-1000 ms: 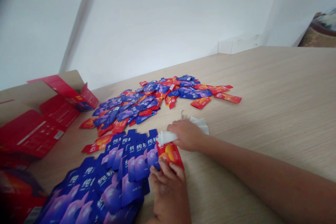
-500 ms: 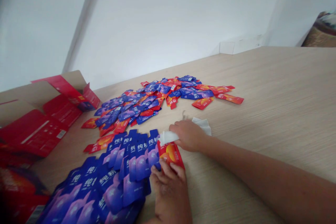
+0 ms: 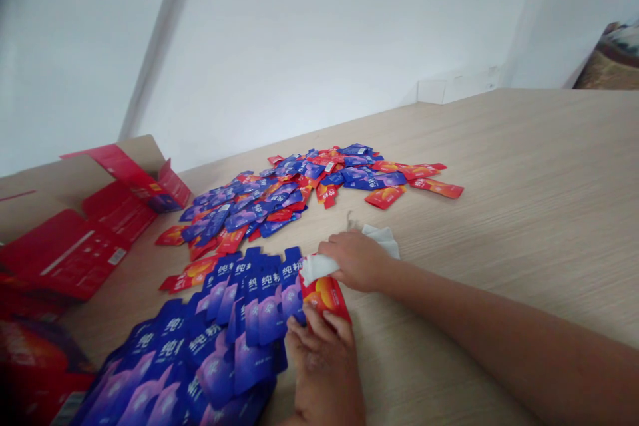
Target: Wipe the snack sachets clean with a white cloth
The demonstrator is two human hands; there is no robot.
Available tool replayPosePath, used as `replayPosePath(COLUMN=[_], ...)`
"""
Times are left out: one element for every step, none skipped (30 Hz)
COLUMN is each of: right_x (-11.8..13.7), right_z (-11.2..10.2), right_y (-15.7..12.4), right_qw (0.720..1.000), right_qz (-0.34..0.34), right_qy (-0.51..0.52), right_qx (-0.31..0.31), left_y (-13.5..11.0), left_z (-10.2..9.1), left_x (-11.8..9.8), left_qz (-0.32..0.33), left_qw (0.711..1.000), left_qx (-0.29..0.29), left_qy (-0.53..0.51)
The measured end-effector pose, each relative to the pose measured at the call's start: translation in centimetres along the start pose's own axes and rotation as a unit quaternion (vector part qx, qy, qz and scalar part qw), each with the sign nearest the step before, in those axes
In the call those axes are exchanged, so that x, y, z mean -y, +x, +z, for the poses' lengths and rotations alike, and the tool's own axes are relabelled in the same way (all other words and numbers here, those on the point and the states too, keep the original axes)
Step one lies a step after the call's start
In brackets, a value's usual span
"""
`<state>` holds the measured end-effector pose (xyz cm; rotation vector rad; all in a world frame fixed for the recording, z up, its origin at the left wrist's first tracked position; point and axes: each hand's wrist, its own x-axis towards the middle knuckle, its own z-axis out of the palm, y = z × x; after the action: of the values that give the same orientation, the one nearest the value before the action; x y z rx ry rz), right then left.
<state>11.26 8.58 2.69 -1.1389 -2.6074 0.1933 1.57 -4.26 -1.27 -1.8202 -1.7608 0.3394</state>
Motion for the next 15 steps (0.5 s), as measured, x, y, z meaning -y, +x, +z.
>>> replayPosePath(right_x=[0.0, 0.1, 0.3, 0.6, 0.8, 1.1, 1.3, 1.4, 1.4, 1.3, 1.1, 0.8, 0.5, 0.2, 0.0], right_z=[-0.1, -0.2, -0.3, -0.4, -0.4, -0.3, -0.2, -0.1, 0.1, 0.2, 0.2, 0.3, 0.3, 0.2, 0.1], right_y=[0.0, -0.1, -0.2, -0.3, -0.4, -0.5, -0.5, -0.5, -0.4, -0.3, -0.2, -0.1, 0.0, 0.0, 0.1], right_qw=[1.0, 1.0, 0.999, 0.998, 0.997, 0.996, 0.995, 0.995, 0.996, 0.997, 0.998, 0.999, 1.0, 1.0, 1.0], right_qz=[0.005, 0.002, -0.008, -0.024, -0.045, -0.065, -0.081, -0.086, -0.08, -0.066, -0.047, -0.028, -0.012, -0.001, 0.006], right_qy=[0.004, 0.014, 0.027, 0.04, 0.051, 0.057, 0.058, 0.054, 0.046, 0.036, 0.026, 0.016, 0.008, 0.003, 0.002], right_qx=[-0.008, -0.017, -0.026, -0.03, -0.026, -0.016, -0.003, 0.008, 0.015, 0.018, 0.016, 0.014, 0.012, 0.011, 0.006], left_y=[0.0, 0.0, 0.0, 0.0, 0.0, 0.0, 0.0, 0.0, 0.0, 0.0, 0.0, 0.0, 0.0, 0.0, 0.0], left_z=[0.0, 0.0, 0.0, -0.1, -0.1, -0.2, -0.2, -0.3, -0.3, -0.2, -0.2, -0.1, 0.1, 0.2, 0.3], left_x=[0.0, 0.0, 0.0, 0.0, 0.1, 0.1, 0.2, 0.2, 0.2, 0.2, 0.2, 0.2, 0.1, 0.0, 0.0], left_qz=[-0.002, -0.002, -0.002, 0.0, 0.004, 0.007, 0.009, 0.01, 0.011, 0.01, 0.009, 0.006, 0.003, -0.002, -0.006], left_qw=[1.0, 1.0, 1.0, 1.0, 1.0, 1.0, 1.0, 1.0, 1.0, 1.0, 1.0, 0.999, 0.998, 0.998, 0.998], left_qx=[-0.002, -0.004, -0.004, -0.004, -0.004, -0.003, -0.004, -0.005, -0.005, -0.006, -0.008, -0.011, -0.013, -0.017, -0.019], left_qy=[0.002, 0.007, 0.013, 0.018, 0.02, 0.02, 0.018, 0.012, 0.003, -0.011, -0.027, -0.044, -0.057, -0.064, -0.065])
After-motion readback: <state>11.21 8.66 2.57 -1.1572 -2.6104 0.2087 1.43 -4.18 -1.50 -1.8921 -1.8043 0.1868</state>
